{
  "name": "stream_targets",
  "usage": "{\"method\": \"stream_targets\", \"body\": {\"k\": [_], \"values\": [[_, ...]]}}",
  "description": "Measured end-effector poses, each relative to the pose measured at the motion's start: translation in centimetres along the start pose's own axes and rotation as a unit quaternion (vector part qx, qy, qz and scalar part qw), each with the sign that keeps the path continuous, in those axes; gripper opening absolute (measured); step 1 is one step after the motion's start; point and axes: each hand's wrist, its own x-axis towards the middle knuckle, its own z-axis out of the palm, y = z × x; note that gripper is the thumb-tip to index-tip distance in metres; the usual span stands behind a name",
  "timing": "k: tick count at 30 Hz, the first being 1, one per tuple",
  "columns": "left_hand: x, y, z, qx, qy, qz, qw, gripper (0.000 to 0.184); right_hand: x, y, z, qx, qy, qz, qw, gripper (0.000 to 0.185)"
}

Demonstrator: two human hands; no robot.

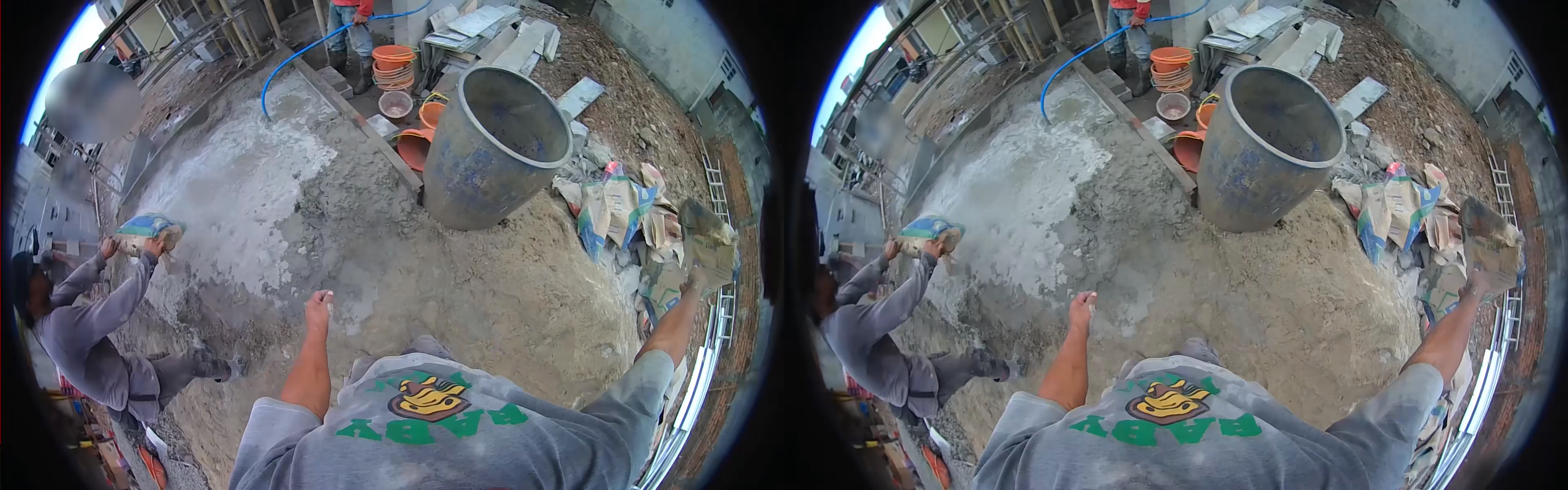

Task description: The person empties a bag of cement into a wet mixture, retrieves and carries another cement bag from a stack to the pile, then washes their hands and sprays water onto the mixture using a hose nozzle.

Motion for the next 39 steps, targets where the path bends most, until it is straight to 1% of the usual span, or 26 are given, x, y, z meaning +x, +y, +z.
{"method": "stream_targets", "body": {"k": [1, 2, 3, 4, 5, 7, 8, 9, 10, 11, 12, 13, 15, 18, 20, 23, 24, 26, 27, 28, 30, 31, 34, 35, 38, 39], "values": [[-1.3, 2.7, 0.2, 0.025, 0.023, 0.006, 0.999, 0.027, -4.4, -5.4, -2.0, 0.087, -0.181, 0.169, 0.965, 0.056], [-2.6, 5.1, 0.3, 0.026, 0.039, 0.006, 0.999, 0.026, -4.8, -5.1, 0.7, 0.175, -0.256, 0.203, 0.929, 0.051], [-2.9, 4.9, 0.3, 0.033, 0.044, -0.006, 0.998, 0.027, -7.6, -7.2, 3.5, 0.214, -0.251, 0.206, 0.921, 0.04], [-2.9, 4.3, 0.1, 0.036, 0.05, -0.018, 0.998, 0.027, -8.0, -6.5, 8.6, 0.219, -0.34, 0.159, 0.901, 0.031], [-3.5, 3.6, -0.2, 0.055, 0.062, -0.025, 0.996, 0.029, -13.7, -8.0, 10.6, 0.068, -0.325, -0.047, 0.942, 0.028], [-4.9, 1.7, -1.8, 0.101, 0.074, -0.04, 0.991, 0.033, -29.6, -11.3, 13.1, 0.112, -0.376, 0.012, 0.92, 0.023], [-5.4, 0.1, -3.1, 0.124, 0.094, -0.066, 0.986, 0.034, -36.3, -10.6, 14.5, 0.119, -0.501, 0.039, 0.856, 0.026], [-6.0, -2.1, -4.1, 0.143, 0.112, -0.091, 0.979, 0.036, -42.8, -11.2, 15.1, -0.001, -0.598, 0.063, 0.799, 0.029], [-6.7, -4.4, -4.8, 0.158, 0.13, -0.118, 0.972, 0.037, -49.3, -13.0, 13.4, -0.068, -0.668, 0.047, 0.74, 0.031], [-7.3, -7.1, -5.8, 0.116, 0.159, -0.147, 0.969, 0.038, -55.0, -11.7, 16.7, -0.095, -0.677, 0.043, 0.728, 0.033], [-8.6, -10.0, -7.1, 0.073, 0.189, -0.175, 0.964, 0.038, -60.4, -11.7, 17.6, -0.069, -0.718, 0.018, 0.692, 0.034], [-10.0, -12.2, -8.6, 0.057, 0.213, -0.202, 0.954, 0.038, -65.7, -14.1, 15.5, -0.076, -0.753, 0.007, 0.654, 0.034], [-13.5, -16.0, -11.5, 0.037, 0.268, -0.242, 0.932, 0.039, -73.7, -19.3, 10.3, -0.065, -0.818, -0.067, 0.568, 0.03], [-19.7, -19.4, -14.7, 0.035, 0.335, -0.324, 0.884, 0.04, -81.9, -26.6, 7.1, -0.076, -0.841, -0.248, 0.474, 0.026], [-22.7, -23.7, -15.2, 0.084, 0.386, -0.39, 0.832, 0.038, -86.5, -29.9, 8.2, -0.026, -0.833, -0.285, 0.474, 0.021], [-26.6, -29.9, -14.8, 0.012, 0.392, -0.477, 0.786, 0.039, -91.0, -32.6, 8.5, 0.007, -0.82, -0.303, 0.485, 0.014], [-27.4, -32.3, -14.4, -0.021, 0.392, -0.469, 0.791, 0.04, -92.6, -33.5, 8.0, 0.016, -0.817, -0.302, 0.491, 0.012], [-29.7, -36.5, -13.1, -0.081, 0.392, -0.45, 0.798, 0.042, -95.2, -33.4, 6.9, -0.032, -0.806, -0.297, 0.511, 0.01], [-30.7, -37.9, -12.9, -0.013, 0.375, -0.442, 0.815, 0.041, -96.8, -32.9, 6.4, -0.053, -0.802, -0.292, 0.519, 0.009], [-31.2, -38.9, -13.1, 0.056, 0.358, -0.432, 0.826, 0.041, -98.3, -32.4, 6.2, -0.065, -0.81, -0.288, 0.507, 0.008], [-31.9, -39.5, -14.5, 0.103, 0.348, -0.445, 0.819, 0.04, -100.5, -30.4, 6.2, -0.11, -0.827, -0.27, 0.481, 0.009], [-32.2, -39.4, -15.1, 0.084, 0.356, -0.465, 0.806, 0.04, -101.8, -30.0, 6.0, -0.141, -0.833, -0.253, 0.47, 0.009], [-32.6, -39.5, -15.8, 0.035, 0.37, -0.498, 0.783, 0.039, -104.3, -29.4, 3.8, -0.145, -0.792, -0.372, 0.462, 0.013], [-32.2, -39.5, -16.7, 0.023, 0.377, -0.502, 0.778, 0.038, -105.2, -29.6, 4.4, -0.151, -0.787, -0.385, 0.457, 0.015], [-31.3, -38.0, -18.0, 0.216, 0.272, -0.432, 0.832, 0.039, -108.3, -30.3, 6.9, -0.162, -0.788, -0.402, 0.437, 0.018], [-30.9, -35.7, -18.5, 0.125, 0.322, -0.465, 0.815, 0.039, -108.8, -30.9, 7.4, -0.16, -0.797, -0.394, 0.429, 0.019]]}}
